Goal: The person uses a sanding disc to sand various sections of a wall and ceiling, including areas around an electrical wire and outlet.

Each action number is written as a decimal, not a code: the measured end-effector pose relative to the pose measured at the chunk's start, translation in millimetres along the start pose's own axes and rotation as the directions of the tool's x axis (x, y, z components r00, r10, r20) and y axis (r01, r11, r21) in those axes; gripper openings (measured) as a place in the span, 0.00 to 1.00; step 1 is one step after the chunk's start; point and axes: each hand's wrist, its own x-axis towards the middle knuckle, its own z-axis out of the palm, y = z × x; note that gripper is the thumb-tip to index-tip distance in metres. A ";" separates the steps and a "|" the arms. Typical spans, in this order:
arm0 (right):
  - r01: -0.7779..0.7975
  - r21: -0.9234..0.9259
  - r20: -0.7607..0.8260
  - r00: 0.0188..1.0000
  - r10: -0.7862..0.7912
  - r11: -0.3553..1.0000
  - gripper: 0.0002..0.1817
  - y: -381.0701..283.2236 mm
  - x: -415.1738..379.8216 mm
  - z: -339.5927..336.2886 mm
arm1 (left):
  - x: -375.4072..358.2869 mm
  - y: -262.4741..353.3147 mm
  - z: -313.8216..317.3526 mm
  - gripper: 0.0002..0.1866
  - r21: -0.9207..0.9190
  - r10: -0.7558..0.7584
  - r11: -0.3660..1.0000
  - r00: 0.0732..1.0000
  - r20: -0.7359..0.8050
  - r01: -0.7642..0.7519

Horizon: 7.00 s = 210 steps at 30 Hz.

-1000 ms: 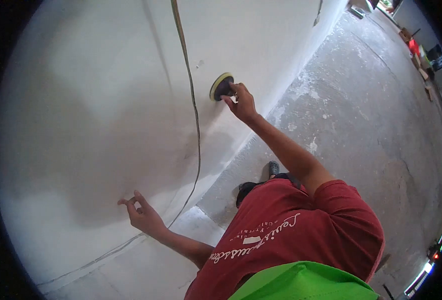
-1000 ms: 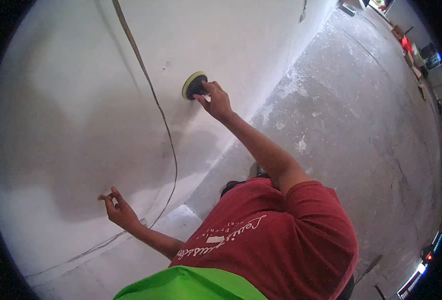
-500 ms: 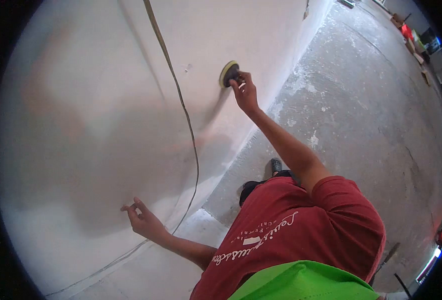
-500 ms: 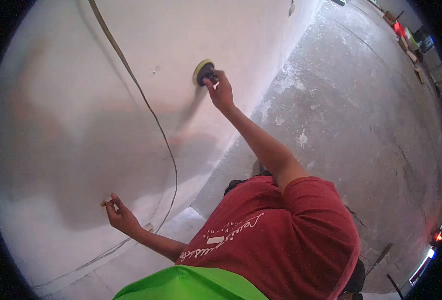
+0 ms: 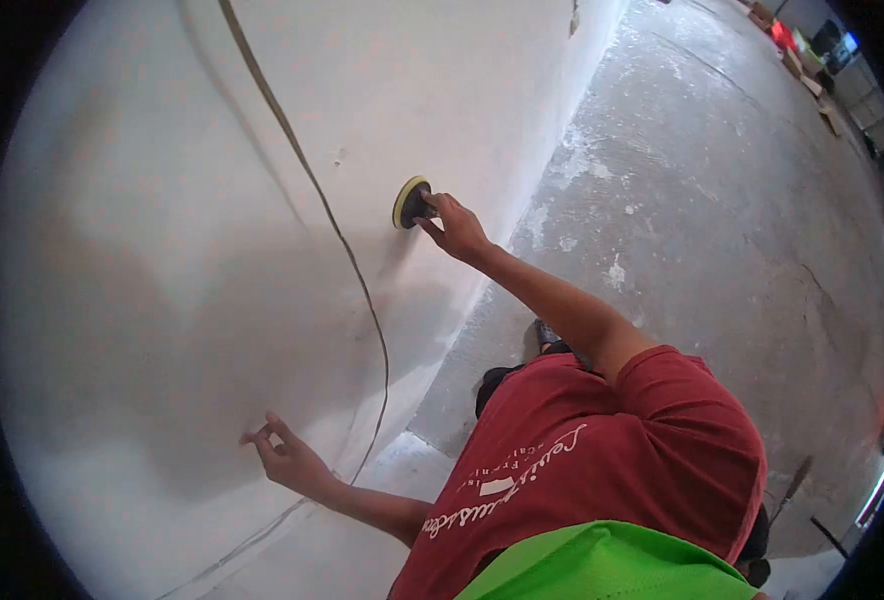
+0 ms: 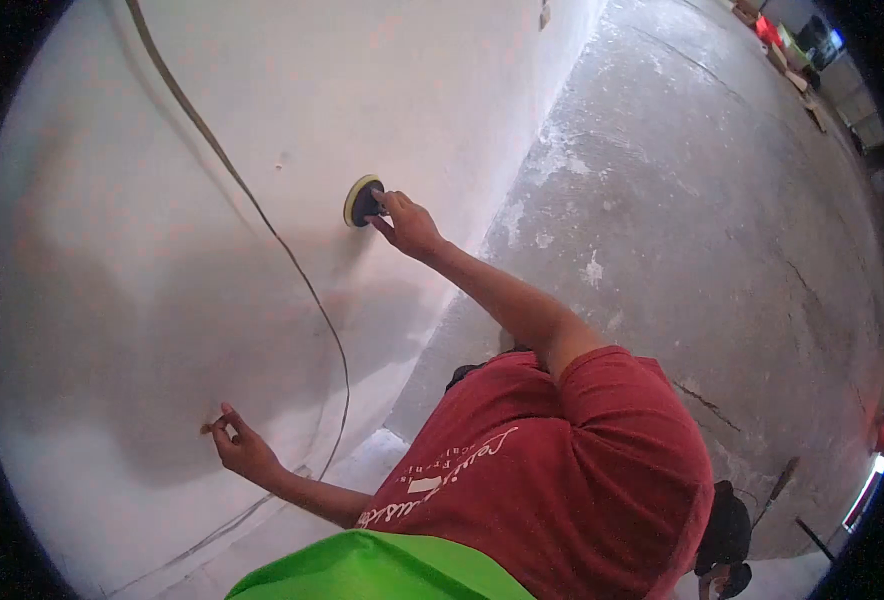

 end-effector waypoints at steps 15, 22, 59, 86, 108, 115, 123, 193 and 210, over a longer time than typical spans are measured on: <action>-0.229 0.081 -0.121 0.964 0.238 0.970 0.22 13.6 -6.6 8.5 | -2.1 -12.3 -1.7 0.31 -0.018 0.009 1.000 1.000 0.024 -0.008; -0.314 0.025 -0.056 0.947 0.315 0.949 0.25 11.1 -7.0 -3.0 | -3.1 -13.7 -0.2 0.30 0.025 0.044 0.999 0.999 0.010 -0.044; -0.294 0.907 -0.292 0.076 0.953 0.302 0.23 14.7 -312.7 -166.9 | -49.2 32.7 110.0 0.40 -0.928 0.718 0.362 0.610 0.336 0.085; 0.068 0.937 -0.345 0.312 0.885 0.342 0.18 -88.7 -368.1 -284.9 | -183.2 78.4 81.4 0.39 -0.945 0.957 0.282 -0.018 0.289 -0.166; 0.005 0.964 -0.235 0.485 0.842 0.266 0.17 -72.1 -409.7 -413.0 | -344.2 176.9 51.2 0.19 -0.934 0.908 0.314 -0.232 0.348 -0.173; 0.100 0.935 -0.341 0.519 0.784 0.341 0.17 -79.3 -417.5 -440.2 | -369.3 214.5 54.2 0.20 -0.954 0.907 0.252 -0.305 0.292 -0.163; 0.254 0.917 -0.388 0.388 0.836 0.307 0.14 -76.7 -427.7 -461.9 | -390.3 259.6 61.2 0.17 -0.984 0.905 0.159 -0.385 0.180 -0.085; 0.259 0.846 -0.527 0.289 0.799 0.465 0.16 549.9 228.9 -900.4 | -305.9 1105.1 566.5 0.13 -0.973 0.980 0.200 0.038 0.197 -0.112; 0.276 0.840 -0.525 0.194 0.829 0.468 0.16 750.4 363.8 -1063.8 | -335.0 1317.7 688.1 0.19 -0.898 0.912 0.408 0.121 0.392 -0.163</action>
